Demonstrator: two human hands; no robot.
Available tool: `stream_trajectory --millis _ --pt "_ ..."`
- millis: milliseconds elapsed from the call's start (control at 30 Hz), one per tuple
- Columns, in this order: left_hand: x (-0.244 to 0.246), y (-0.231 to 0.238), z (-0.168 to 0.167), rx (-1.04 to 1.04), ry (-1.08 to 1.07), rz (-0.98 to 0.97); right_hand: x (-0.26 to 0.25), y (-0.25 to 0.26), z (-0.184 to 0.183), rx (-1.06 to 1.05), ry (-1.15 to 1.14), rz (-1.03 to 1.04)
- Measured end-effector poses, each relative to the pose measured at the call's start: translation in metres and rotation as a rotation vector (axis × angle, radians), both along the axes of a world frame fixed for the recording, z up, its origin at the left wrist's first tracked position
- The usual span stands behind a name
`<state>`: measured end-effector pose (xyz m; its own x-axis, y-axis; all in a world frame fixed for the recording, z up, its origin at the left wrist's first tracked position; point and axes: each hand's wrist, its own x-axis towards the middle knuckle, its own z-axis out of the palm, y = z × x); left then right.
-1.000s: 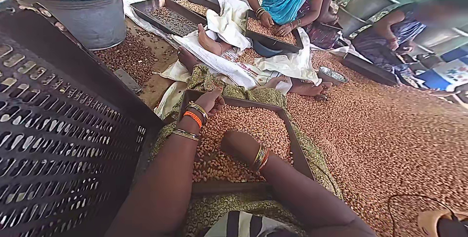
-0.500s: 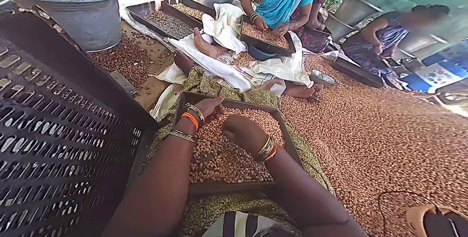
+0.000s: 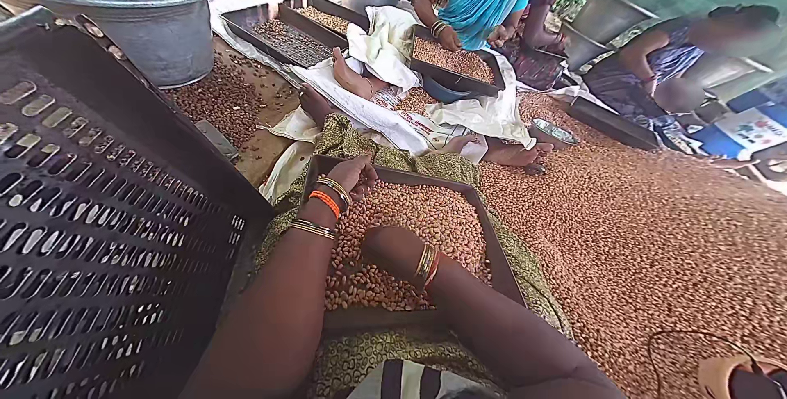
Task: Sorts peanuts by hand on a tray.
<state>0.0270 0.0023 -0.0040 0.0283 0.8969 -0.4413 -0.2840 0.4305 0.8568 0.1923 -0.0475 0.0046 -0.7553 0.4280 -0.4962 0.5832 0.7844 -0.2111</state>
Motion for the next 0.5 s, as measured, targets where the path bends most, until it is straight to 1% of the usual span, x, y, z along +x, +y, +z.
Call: stream_trajectory --millis 167,233,300,400,433,500 --pt "-0.001 -0.001 0.005 -0.013 0.088 -0.074 -0.002 0.000 -0.003 0.025 -0.028 0.007" --pt "0.000 -0.001 0.006 -0.009 0.121 -0.113 0.000 0.003 0.001 0.040 -0.008 -0.029" --pt "0.001 -0.003 0.007 -0.006 0.140 -0.153 0.004 0.012 0.015 0.057 0.086 -0.118" --pt "0.002 -0.004 0.008 0.007 0.161 -0.172 0.013 0.021 0.038 0.119 0.362 -0.286" --pt "0.001 -0.003 0.008 0.016 0.166 -0.169 0.015 0.023 0.042 0.141 0.437 -0.304" --pt "0.000 -0.002 0.007 0.005 0.165 -0.139 0.018 0.022 0.045 0.121 0.461 -0.286"
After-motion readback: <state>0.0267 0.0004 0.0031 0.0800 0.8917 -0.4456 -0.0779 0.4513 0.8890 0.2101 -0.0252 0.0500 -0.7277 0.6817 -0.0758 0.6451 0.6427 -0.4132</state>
